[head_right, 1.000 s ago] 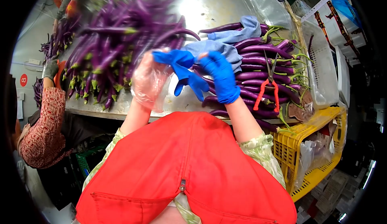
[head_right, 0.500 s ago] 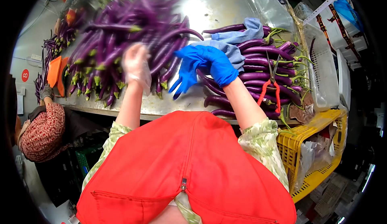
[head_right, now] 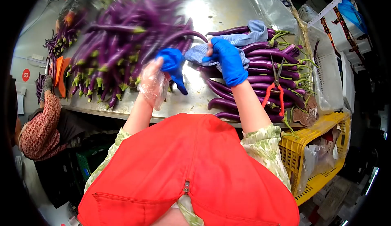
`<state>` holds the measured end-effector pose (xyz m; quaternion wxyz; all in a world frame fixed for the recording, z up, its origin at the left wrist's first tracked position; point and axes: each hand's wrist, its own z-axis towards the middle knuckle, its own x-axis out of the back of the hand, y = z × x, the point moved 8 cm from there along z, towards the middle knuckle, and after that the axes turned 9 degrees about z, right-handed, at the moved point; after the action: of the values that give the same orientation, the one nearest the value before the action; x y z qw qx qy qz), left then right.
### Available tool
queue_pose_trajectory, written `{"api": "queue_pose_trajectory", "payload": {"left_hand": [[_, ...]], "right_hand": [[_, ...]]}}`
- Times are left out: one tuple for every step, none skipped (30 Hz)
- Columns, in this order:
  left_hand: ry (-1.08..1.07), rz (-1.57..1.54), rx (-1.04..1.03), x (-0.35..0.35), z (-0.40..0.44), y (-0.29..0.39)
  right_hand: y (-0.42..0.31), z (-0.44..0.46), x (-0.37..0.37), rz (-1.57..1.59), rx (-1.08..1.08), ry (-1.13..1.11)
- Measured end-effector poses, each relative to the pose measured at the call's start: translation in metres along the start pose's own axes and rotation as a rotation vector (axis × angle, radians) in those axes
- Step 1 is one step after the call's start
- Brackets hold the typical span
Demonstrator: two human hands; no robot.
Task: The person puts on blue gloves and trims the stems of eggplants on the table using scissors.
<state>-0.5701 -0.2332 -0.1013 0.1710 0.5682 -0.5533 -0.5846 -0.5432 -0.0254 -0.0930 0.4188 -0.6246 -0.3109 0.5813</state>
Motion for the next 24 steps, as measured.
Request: {"api": "queue_pose_trajectory", "payload": {"left_hand": [[0.011,0.021,-0.011,0.004,0.000,-0.004],[0.021,0.043,-0.021,0.008,0.001,-0.010],[0.029,0.064,-0.030,0.009,0.000,-0.014],[0.001,0.110,-0.053,0.003,-0.005,-0.015],[-0.004,0.114,-0.023,0.007,-0.005,-0.022],[-0.007,0.117,0.007,0.012,-0.006,-0.031],[0.100,0.123,-0.069,0.022,-0.009,-0.027],[0.208,0.130,-0.148,0.032,-0.013,-0.022],[0.317,0.138,-0.229,0.041,-0.019,-0.015],[0.341,0.231,-0.420,0.038,-0.033,0.006],[0.329,0.592,-0.610,0.024,-0.051,0.030],[0.306,0.956,-0.789,0.007,-0.066,0.046],[0.163,1.306,-1.172,-0.021,-0.083,0.052],[0.056,1.459,-1.150,-0.035,-0.087,0.046],[-0.021,1.585,-1.170,-0.043,-0.087,0.038],[-0.100,1.713,-1.187,-0.051,-0.086,0.030],[-0.071,1.856,-1.138,-0.048,-0.077,0.018],[-0.049,1.964,-1.077,-0.047,-0.069,0.010],[-0.085,1.998,-1.118,-0.040,-0.059,0.002],[-0.132,2.139,-0.988,-0.035,-0.047,-0.011],[-0.136,1.879,-0.963,-0.041,-0.050,0.000],[-0.366,1.718,-0.924,-0.054,-0.052,0.000],[-0.733,1.932,-0.552,-0.063,-0.046,-0.024],[-0.799,1.695,-1.052,-0.060,-0.060,-0.034]], "right_hand": [[0.010,-0.003,-0.007,-0.132,-0.041,-0.036],[0.015,-0.012,-0.029,-0.133,-0.135,-0.083],[0.019,-0.021,-0.051,-0.140,-0.230,-0.131],[0.057,-0.023,-0.038,-0.084,-0.214,-0.070],[0.060,-0.026,-0.044,-0.205,-0.202,-0.087],[0.063,-0.029,-0.047,-0.326,-0.192,-0.107],[0.063,-0.026,-0.043,-0.467,-0.080,-0.058],[0.065,-0.024,-0.039,-0.541,-0.060,-0.057],[0.065,-0.022,-0.036,-0.613,-0.037,-0.057],[0.063,-0.021,-0.036,-0.686,-0.014,-0.057],[0.057,-0.023,-0.042,-0.738,-0.037,-0.093],[0.060,-0.023,-0.044,-0.742,-0.065,-0.122],[0.061,-0.022,-0.046,-0.749,-0.094,-0.152],[0.061,-0.022,-0.050,-0.756,-0.121,-0.183],[0.059,-0.023,-0.054,-0.692,-0.148,-0.204],[0.048,-0.027,-0.064,-0.627,-0.173,-0.226],[0.044,-0.029,-0.073,-0.560,-0.193,-0.252],[0.054,-0.029,-0.073,-0.461,-0.256,-0.297],[0.058,-0.026,-0.067,-0.653,-0.265,-0.297],[0.058,-0.022,-0.064,-0.843,-0.250,-0.304],[0.059,-0.020,-0.063,-0.855,-0.183,-0.301],[0.062,-0.020,-0.059,-0.864,-0.113,-0.298],[0.072,-0.019,-0.051,-0.907,-0.046,-0.334],[0.078,-0.021,-0.050,-0.954,0.026,-0.361]]}}
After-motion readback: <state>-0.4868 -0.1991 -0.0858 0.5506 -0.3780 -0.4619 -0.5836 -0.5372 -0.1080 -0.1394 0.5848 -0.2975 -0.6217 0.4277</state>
